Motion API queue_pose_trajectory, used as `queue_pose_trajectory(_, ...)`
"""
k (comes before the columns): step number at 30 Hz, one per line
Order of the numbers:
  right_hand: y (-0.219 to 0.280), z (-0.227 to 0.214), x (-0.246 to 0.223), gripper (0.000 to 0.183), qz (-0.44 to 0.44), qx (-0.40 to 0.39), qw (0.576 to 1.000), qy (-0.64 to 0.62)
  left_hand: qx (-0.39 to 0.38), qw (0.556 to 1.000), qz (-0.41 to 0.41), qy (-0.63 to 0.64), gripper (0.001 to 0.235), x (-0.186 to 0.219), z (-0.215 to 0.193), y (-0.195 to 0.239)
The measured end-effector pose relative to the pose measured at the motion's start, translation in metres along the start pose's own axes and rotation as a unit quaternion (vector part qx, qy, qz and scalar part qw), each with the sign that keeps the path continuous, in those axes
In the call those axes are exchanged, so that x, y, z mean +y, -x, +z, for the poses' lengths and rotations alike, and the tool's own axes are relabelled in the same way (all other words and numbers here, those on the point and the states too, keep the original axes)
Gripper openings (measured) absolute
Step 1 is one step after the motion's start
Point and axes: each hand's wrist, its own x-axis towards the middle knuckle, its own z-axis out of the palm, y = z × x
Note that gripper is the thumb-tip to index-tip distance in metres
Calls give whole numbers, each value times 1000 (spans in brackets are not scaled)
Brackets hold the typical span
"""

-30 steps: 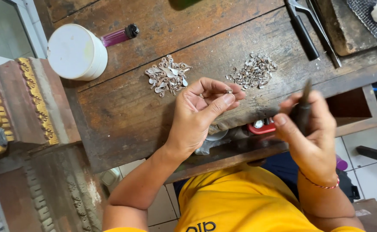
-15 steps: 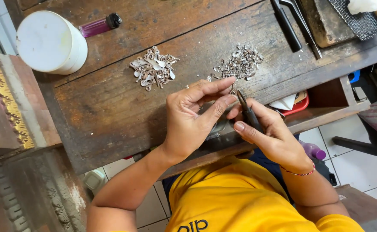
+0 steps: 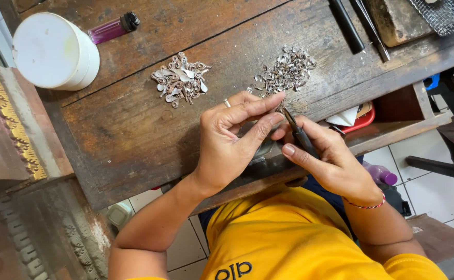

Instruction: The person uses pliers to trim small metal pieces on a wooden workbench. They repeatedly pick up pieces, trim edges, and place them into a green tray. The person also moves a black tray aside to access the workspace.

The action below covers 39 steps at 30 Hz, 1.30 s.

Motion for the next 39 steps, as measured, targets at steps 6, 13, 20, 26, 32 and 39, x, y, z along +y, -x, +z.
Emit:
queue_pose_trajectory(6, 0, -6, -4, 21, -19, -15, 998, 55, -7, 1000, 17, -25, 24, 3, -1, 0)
queue_pose_trajectory(13, 0, -7, 1, 28, -20, -29, 998, 52, -10, 1000, -1, -11, 24, 1, 0, 1)
queue_pose_trajectory(20, 1, -3, 4, 16, -7, 6, 999, 44, -5, 1000, -7, -12, 24, 1, 2, 1)
queue_pose_trajectory(26, 2, 0, 7, 6, -5, 28, 999, 44, 5, 999, -26, 30, 27, -7, 7, 3)
queue_pose_trajectory(32, 1, 5, 8, 8, -5, 37, 998, 44, 8, 998, -39, 41, 27, -12, 9, 1)
queue_pose_trajectory(39, 1, 1, 8, 19, 40, 1, 998, -46, 7, 1000, -23, 17, 25, -9, 8, 0)
